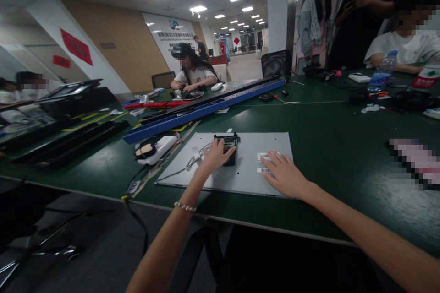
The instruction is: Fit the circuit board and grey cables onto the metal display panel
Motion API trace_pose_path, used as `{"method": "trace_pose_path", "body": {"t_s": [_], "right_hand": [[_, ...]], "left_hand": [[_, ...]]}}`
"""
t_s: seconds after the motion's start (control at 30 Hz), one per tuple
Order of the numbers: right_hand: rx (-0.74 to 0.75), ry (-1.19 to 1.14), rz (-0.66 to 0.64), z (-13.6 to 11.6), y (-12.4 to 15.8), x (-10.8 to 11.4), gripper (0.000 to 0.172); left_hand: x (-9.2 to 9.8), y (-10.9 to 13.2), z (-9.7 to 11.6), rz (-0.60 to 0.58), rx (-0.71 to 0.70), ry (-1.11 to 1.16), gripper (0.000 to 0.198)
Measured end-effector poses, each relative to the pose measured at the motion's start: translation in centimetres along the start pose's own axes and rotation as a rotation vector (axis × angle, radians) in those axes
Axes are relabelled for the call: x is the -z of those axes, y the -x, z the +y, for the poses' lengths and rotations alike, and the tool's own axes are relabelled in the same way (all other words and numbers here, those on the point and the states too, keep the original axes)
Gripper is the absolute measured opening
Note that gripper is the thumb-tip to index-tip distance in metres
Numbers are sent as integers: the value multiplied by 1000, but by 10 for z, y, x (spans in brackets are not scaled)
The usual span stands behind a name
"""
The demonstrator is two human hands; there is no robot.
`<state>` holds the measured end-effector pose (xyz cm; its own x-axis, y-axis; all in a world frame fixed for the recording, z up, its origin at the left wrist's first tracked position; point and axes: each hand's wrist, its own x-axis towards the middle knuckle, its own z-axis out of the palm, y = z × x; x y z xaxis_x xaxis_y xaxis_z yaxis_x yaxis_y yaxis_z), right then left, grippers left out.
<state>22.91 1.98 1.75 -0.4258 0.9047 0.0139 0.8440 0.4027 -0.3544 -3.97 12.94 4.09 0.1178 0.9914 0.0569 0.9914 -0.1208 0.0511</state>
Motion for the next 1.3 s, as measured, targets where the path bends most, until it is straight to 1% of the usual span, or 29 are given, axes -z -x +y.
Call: {"method": "trace_pose_path", "body": {"t_s": [0.1,0.13,0.27,0.3,0.37,0.43,0.53,0.6,0.67,0.7,0.77,0.83,0.9,1.0,1.1,1.2,1.3], "right_hand": [[5,-1,4,0,1,1,66],[6,2,6,0,1,1,66],[5,7,14,2,1,-1,65],[5,5,17,2,1,-2,66],[9,4,23,2,1,-3,66],[10,10,33,2,1,-4,66],[8,25,43,2,0,-5,65],[3,25,35,2,-1,-5,64],[-3,23,20,1,-1,-5,64],[-6,23,14,1,-2,-5,64],[-7,21,13,1,-2,-4,64],[-9,14,19,1,-3,-3,64],[-7,4,25,0,-3,-1,64],[-1,-8,22,-1,-2,0,64],[3,-16,22,0,-2,1,64],[7,-20,24,1,-2,0,64],[4,-19,22,1,-2,-1,64]], "left_hand": [[13,14,-23,135,-7,-84,57],[17,18,-32,149,2,-116,55],[28,30,-61,64,6,-137,44],[29,31,-66,58,18,-137,42],[29,29,-72,85,57,-153,40],[33,21,-73,141,100,-164,40],[45,-1,-66,294,139,-142,44],[53,-22,-56,382,99,-107,45],[55,-45,-45,408,7,-68,46],[54,-58,-39,394,-40,-57,46],[46,-80,-30,296,-78,-59,46],[35,-96,-25,164,-62,-76,44],[24,-107,-24,81,-35,-84,40],[14,-111,-24,79,-41,-79,39],[9,-109,-23,87,-148,-77,43],[4,-107,-21,15,-262,-87,46],[0,-108,-19,-68,-278,-112,47]]}}
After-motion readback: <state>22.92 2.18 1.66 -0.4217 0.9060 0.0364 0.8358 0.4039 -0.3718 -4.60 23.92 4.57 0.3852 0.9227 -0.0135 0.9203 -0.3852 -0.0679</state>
